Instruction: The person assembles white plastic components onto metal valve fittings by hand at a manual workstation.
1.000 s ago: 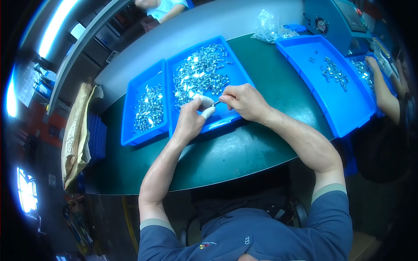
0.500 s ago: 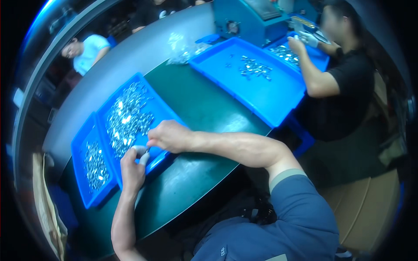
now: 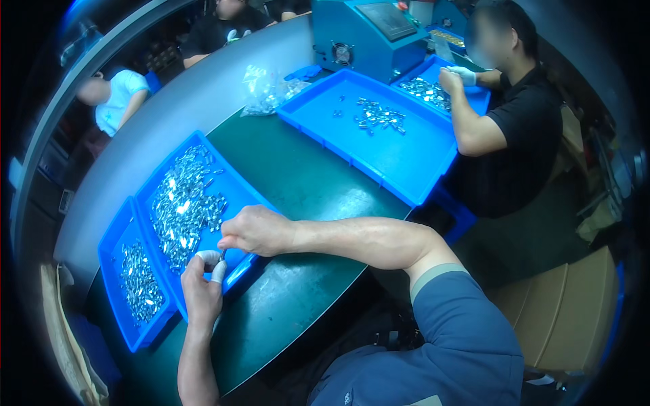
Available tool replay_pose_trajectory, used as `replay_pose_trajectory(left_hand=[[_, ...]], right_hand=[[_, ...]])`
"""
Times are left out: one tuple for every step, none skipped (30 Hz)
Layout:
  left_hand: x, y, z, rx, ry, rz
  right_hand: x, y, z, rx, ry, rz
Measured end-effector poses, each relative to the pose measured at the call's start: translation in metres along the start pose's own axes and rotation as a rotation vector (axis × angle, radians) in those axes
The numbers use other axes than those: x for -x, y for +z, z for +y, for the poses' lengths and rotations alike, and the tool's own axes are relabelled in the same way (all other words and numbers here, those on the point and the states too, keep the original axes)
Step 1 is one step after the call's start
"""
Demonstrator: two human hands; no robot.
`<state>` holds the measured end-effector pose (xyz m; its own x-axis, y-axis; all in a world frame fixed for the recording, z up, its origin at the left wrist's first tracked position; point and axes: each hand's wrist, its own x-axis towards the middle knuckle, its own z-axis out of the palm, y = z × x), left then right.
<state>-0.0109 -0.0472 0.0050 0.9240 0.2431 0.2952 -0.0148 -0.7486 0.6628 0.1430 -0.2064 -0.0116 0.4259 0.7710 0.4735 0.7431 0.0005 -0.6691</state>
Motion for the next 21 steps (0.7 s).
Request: replay_pose_trajectory(left_hand=[[0.000, 0.001, -0.005, -0.023, 0.051, 0.018], [-0.004, 0.003, -0.010, -0.053, 0.097, 0.035], [-0.007, 0.003, -0.007, -0.083, 0.127, 0.070], [-0.009, 0.002, -0.016, -0.099, 0.160, 0.115], [-0.013, -0.003, -0.016, -0.125, 0.151, 0.136], [-0.019, -0.011, -0.017, -0.208, 0.188, 0.193], [-0.023, -0.023, -0.024, -0.281, 0.133, 0.250], [-0.027, -0.041, -0.022, -0.343, 0.131, 0.317], [-0.029, -0.062, -0.030, -0.484, 0.180, 0.443], [-0.032, -0.074, -0.026, -0.643, 0.195, 0.530], [-0.030, -0.081, -0.027, -0.693, 0.215, 0.517], [-0.028, -0.086, -0.028, -0.737, 0.238, 0.505], [-0.024, -0.082, -0.029, -0.708, 0.200, 0.380], [-0.021, -0.072, -0.033, -0.674, 0.163, 0.261], [-0.020, -0.060, -0.039, -0.720, 0.100, 0.136], [-0.022, -0.051, -0.037, -0.808, 0.099, 0.029], [-0.023, -0.045, -0.040, -0.847, 0.070, -0.004], [-0.023, -0.041, -0.044, -0.886, 0.041, -0.038], [-0.024, -0.037, -0.047, -0.889, 0.045, -0.032], [-0.025, -0.035, -0.050, -0.891, 0.043, -0.004], [-0.025, -0.034, -0.054, -0.894, 0.041, 0.024]], right_hand=[[-0.001, 0.002, 0.004, 0.007, 0.006, 0.044], [-0.001, 0.000, 0.011, 0.005, 0.010, 0.086], [-0.002, -0.004, 0.012, -0.046, 0.081, 0.102], [-0.003, -0.008, 0.011, -0.108, 0.154, 0.109], [-0.002, -0.019, 0.004, -0.096, 0.216, 0.095], [0.000, -0.028, 0.005, -0.130, 0.232, 0.072], [0.000, -0.032, 0.002, -0.144, 0.235, 0.064], [0.001, -0.034, -0.002, -0.145, 0.249, 0.063], [-0.003, -0.028, -0.005, -0.191, 0.220, 0.041], [-0.003, -0.028, -0.005, -0.190, 0.211, 0.052], [-0.003, -0.027, -0.005, -0.184, 0.205, 0.066], [-0.004, -0.025, -0.005, -0.196, 0.192, 0.061], [-0.004, -0.023, -0.005, -0.202, 0.187, 0.065], [-0.004, -0.022, -0.005, -0.202, 0.180, 0.070], [-0.003, -0.022, -0.005, -0.203, 0.170, 0.070], [-0.002, -0.021, -0.003, -0.205, 0.179, 0.069], [-0.001, -0.020, -0.003, -0.207, 0.188, 0.069], [-0.002, -0.019, -0.005, -0.207, 0.179, 0.072], [-0.002, -0.018, -0.006, -0.209, 0.186, 0.068], [-0.003, -0.017, -0.007, -0.212, 0.193, 0.064], [-0.003, -0.018, -0.007, -0.212, 0.186, 0.068]])
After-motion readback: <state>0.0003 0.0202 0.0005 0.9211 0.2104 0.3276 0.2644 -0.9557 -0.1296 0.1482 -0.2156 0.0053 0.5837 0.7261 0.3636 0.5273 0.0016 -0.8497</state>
